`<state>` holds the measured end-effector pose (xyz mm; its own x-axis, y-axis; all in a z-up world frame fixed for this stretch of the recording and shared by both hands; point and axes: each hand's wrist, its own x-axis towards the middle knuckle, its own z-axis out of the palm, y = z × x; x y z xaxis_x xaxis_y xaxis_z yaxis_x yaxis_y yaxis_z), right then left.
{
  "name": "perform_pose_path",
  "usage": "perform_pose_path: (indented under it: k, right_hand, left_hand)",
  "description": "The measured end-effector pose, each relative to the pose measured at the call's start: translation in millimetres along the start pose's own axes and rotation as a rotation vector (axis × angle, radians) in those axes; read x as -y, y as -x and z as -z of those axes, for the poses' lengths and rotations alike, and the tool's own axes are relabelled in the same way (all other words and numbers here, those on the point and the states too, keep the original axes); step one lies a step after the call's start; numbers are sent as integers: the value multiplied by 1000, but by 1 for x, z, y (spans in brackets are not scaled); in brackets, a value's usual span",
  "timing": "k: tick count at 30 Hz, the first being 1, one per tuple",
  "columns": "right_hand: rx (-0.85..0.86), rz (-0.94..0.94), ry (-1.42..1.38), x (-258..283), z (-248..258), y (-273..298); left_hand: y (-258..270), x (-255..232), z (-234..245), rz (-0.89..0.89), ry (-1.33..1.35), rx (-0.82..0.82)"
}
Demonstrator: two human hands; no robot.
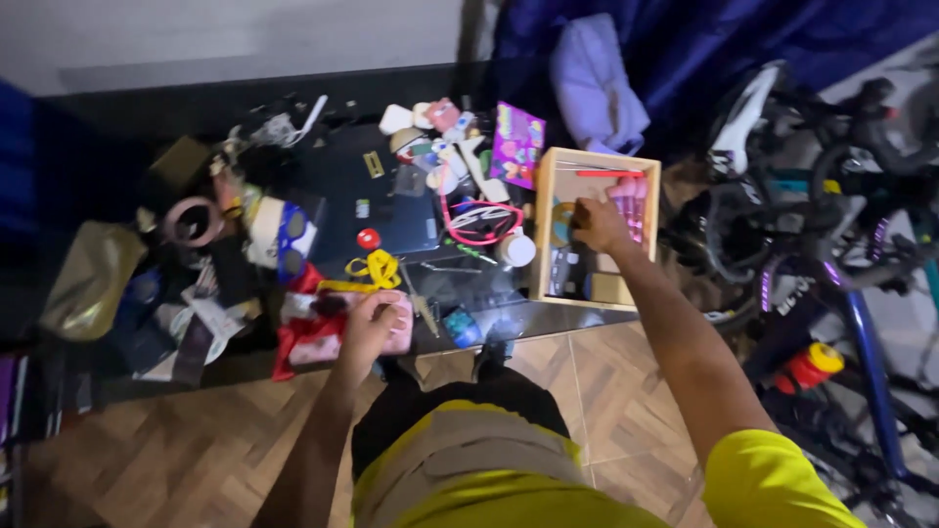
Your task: The person organizes various small items on a table and places some items, including a dark handheld device and a white card, into a wooden side table drawer.
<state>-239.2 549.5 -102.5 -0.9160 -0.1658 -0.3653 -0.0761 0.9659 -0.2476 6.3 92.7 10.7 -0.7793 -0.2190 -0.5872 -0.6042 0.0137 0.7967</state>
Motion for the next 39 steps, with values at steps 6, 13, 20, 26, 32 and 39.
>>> perform_pose_path:
  k: [6,13,20,26,32,39]
  right_hand:
    - [21,-210,-78,34,47,43]
    - [119,-293,-99,58,43,85]
    - [83,-382,-304,34,-3,54]
    - [149,-419,-406,49,28,76]
    - [149,-432,-489,38,9,70]
    - [179,-453,-438,38,16,72]
  left_hand:
    - [-12,-22,-99,-289,-308,272]
    - [-44,-62,-240,-285,-650,417]
    - [-69,-14,-327,124,-477,563]
    - [-67,-15,-355,230,-339,346]
    - [-43,-69,-342,220,-409,260]
    - [-43,-70,-345,213,-364,218]
